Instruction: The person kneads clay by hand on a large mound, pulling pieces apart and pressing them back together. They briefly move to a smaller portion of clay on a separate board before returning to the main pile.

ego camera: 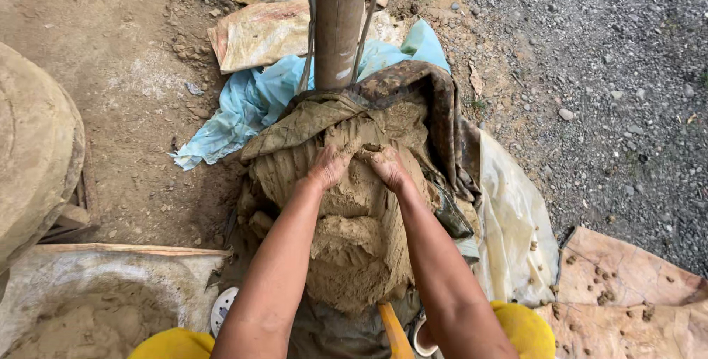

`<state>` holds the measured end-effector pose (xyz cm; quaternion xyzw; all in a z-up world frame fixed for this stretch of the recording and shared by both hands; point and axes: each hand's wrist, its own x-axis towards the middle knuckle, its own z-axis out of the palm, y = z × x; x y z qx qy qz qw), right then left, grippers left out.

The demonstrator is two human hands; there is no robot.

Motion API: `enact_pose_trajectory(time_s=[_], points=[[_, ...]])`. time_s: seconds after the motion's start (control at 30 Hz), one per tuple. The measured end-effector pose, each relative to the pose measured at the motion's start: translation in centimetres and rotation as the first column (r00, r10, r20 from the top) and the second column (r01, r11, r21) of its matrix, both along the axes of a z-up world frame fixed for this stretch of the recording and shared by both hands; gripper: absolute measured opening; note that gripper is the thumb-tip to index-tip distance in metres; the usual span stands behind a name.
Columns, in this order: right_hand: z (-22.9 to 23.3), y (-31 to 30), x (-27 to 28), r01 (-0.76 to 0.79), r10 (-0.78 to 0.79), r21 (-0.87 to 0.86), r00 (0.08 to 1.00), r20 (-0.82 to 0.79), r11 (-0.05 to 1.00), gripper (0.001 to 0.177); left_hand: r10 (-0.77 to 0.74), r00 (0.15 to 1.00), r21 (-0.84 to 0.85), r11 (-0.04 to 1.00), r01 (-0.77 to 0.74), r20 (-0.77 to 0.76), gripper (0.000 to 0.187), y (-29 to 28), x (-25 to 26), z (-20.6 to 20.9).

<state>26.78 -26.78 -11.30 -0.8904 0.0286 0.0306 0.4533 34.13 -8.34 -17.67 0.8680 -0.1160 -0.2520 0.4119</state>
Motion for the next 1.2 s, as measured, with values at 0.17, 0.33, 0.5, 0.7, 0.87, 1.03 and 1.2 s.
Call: enact_pose_trajectory(time_s=[0.17, 0.33, 0.5, 0.7, 0.87, 1.03, 1.2], points=[[1.7, 1.3, -5.7, 0.032, -0.029, 0.015, 0.992, -0.126, 0.999, 0.036, -0.106, 0.994, 0.054, 0.993, 0.105, 0.021, 0.075, 0.0, -5.2, 4.8], [1.5, 2.4, -12.7, 0.294, -0.291, 0.023, 0.952, -0.093, 0.955, 0.028, -0.384, 0.921, 0.313, 0.884, 0.346, 0.065, 0.067, -1.0, -10.5, 10.9], [6.4, 8.6, -20.1, 0.282, -0.310, 0.130, 0.896, 0.317, 0.950, 0.028, 0.017, 0.590, -0.270, 0.900, 0.343, 0.807, 0.099, 1.7, -18.2, 7.3], [8.9, 14.2, -27.2, 0.233, 0.118, -0.413, 0.735, 0.667, 0.880, 0.058, -0.228, 0.662, -0.174, 0.858, 0.483, 0.714, 0.072, 11.3, -25.2, 9.1], [10.0, 7.4, -28.9, 0.308, -0.322, 0.641, 0.941, -0.100, 0.702, 0.076, 0.456, 0.889, -0.642, 0.666, -0.379, -0.051, 0.075, 9.5, -25.4, 13.5], [8.5, 5.2, -24.4, -0.029, 0.112, -0.353, 0.970, 0.217, 0.935, 0.140, 0.039, 0.739, 0.046, 0.994, -0.094, 0.673, 0.133, 8.1, -27.9, 13.7], [5.1, 6.3, -22.4, -0.120, 0.123, -0.030, 0.981, 0.150, 0.992, 0.108, -0.046, 0.651, 0.114, 0.992, -0.062, 0.757, 0.111, 8.0, -25.0, 8.5]])
